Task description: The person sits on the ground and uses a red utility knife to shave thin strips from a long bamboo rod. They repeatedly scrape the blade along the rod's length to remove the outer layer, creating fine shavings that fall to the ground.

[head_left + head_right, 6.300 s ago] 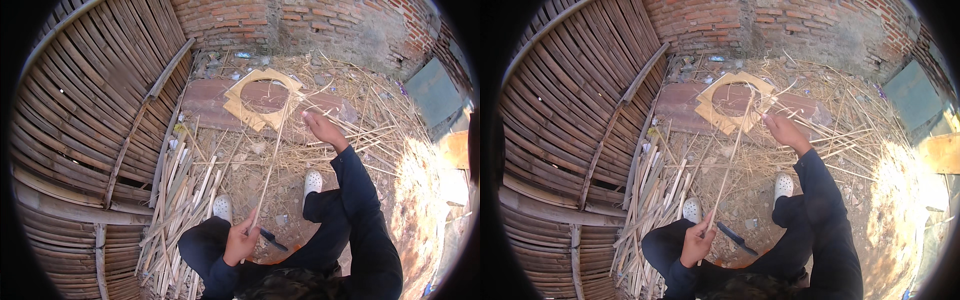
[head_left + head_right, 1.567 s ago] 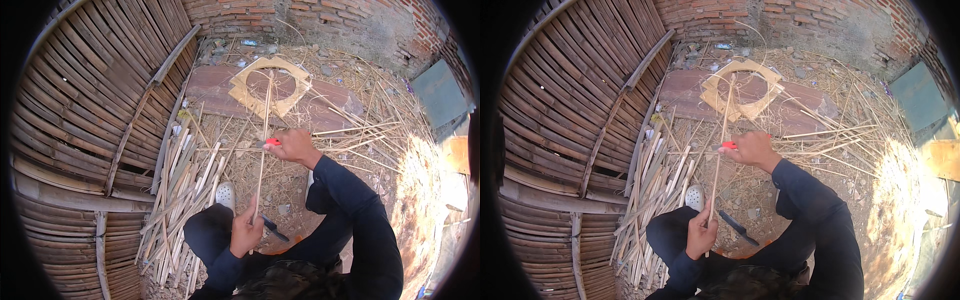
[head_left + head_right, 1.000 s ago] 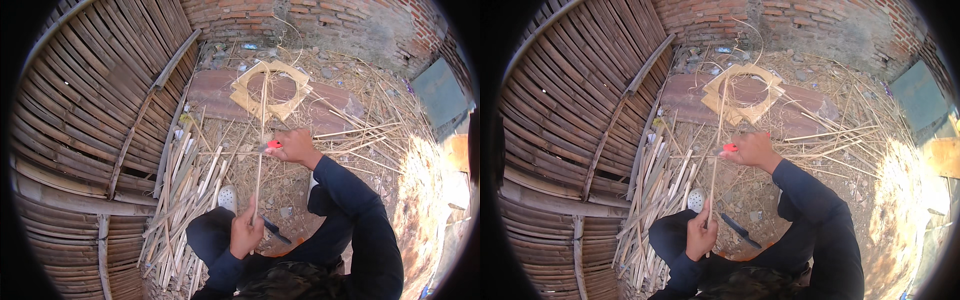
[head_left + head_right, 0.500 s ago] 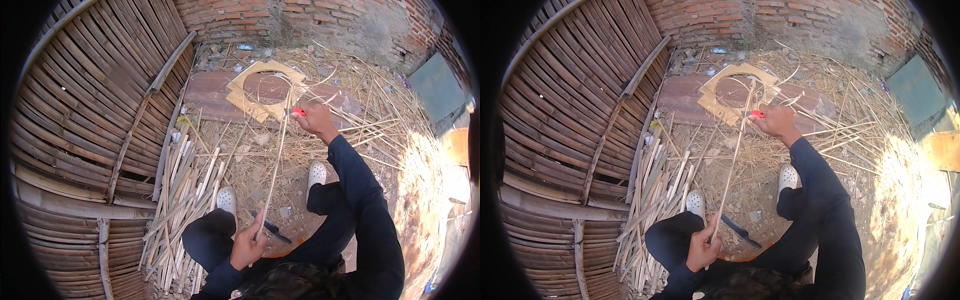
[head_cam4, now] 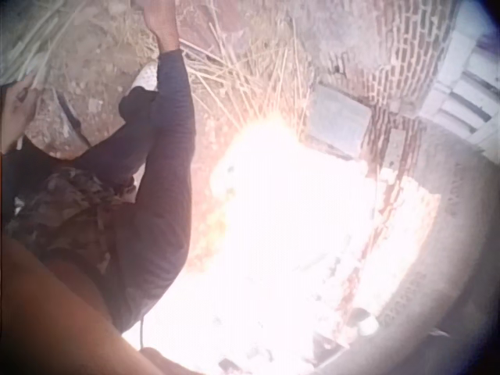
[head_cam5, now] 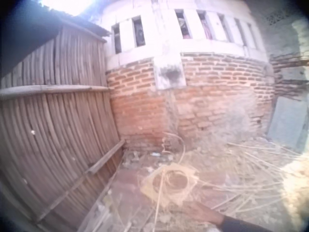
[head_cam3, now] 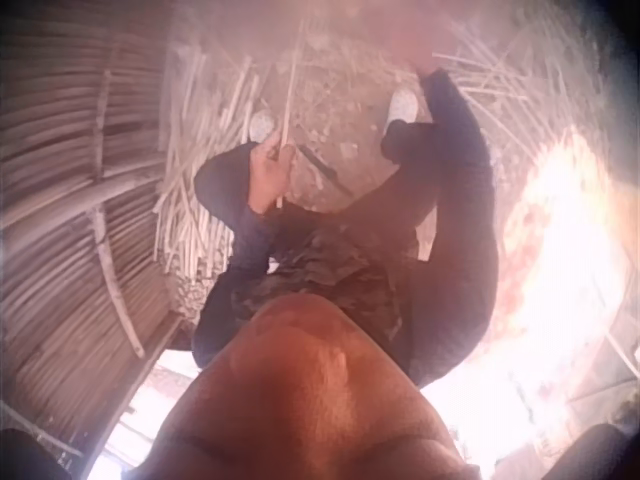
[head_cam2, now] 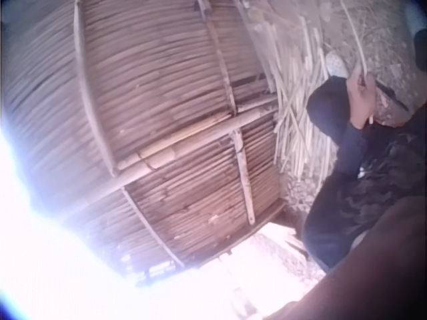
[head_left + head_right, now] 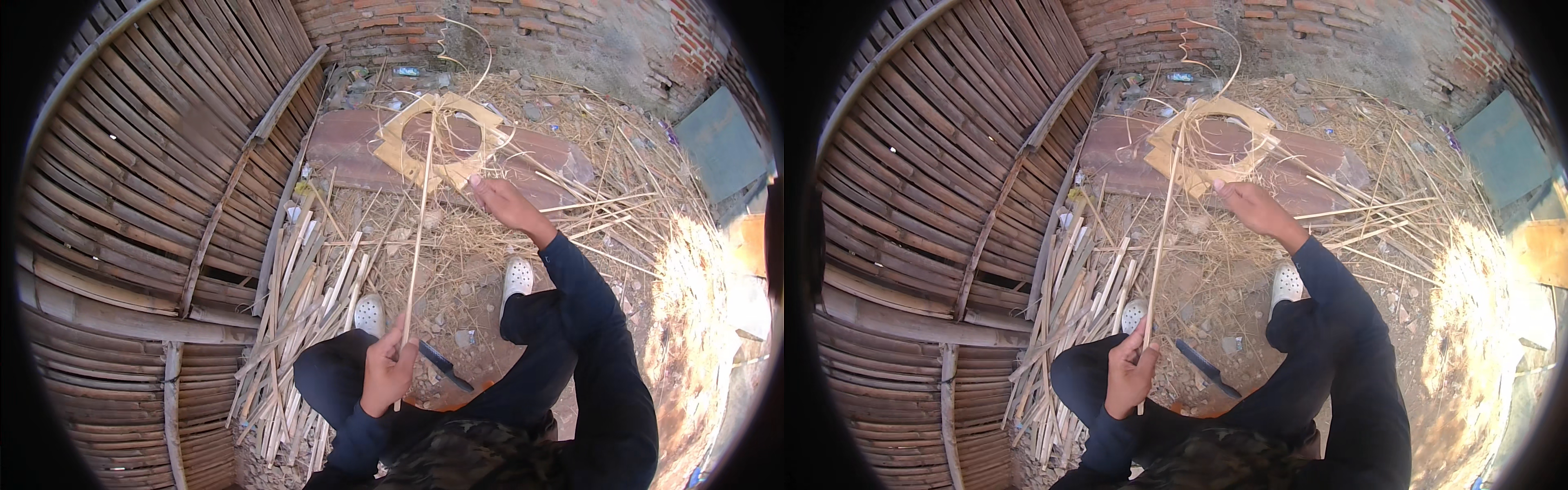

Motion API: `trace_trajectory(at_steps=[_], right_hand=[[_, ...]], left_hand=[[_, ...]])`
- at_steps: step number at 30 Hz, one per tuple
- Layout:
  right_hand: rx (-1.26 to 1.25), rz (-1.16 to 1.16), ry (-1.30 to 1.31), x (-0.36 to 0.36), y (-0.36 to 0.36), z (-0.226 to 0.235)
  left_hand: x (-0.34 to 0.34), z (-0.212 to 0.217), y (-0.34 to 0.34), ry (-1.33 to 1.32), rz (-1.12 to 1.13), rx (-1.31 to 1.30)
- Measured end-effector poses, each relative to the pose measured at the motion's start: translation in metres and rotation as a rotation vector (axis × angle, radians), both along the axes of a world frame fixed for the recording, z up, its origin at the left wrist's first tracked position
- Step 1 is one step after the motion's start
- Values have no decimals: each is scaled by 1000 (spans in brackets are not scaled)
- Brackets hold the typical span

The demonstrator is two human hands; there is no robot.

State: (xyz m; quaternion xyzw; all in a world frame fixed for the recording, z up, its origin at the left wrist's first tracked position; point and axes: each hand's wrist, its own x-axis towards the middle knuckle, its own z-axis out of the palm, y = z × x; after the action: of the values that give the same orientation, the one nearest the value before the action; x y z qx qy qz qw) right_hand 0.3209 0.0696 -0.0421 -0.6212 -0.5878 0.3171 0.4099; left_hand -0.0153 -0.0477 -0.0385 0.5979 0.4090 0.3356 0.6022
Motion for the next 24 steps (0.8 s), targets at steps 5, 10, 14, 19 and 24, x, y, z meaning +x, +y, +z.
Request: trace_trajectory(at_steps=[5,10,14,19,24], right_hand=[[311,181,-579,-76,-58,45],[465,1,-683,-66,-46,40],[289,-140,-743,-30,-20,30],[401,96,-748,-76,-44,28],[562,50,-824,-77,-26,17]], left_hand=[[23,42,38,-77,-59,-180],[40,54,41,-27,-119,-56],[41,47,39,3,-169,-154],[37,39,49,-21,-126,-119],[37,31,51,-34,-82,-81]])
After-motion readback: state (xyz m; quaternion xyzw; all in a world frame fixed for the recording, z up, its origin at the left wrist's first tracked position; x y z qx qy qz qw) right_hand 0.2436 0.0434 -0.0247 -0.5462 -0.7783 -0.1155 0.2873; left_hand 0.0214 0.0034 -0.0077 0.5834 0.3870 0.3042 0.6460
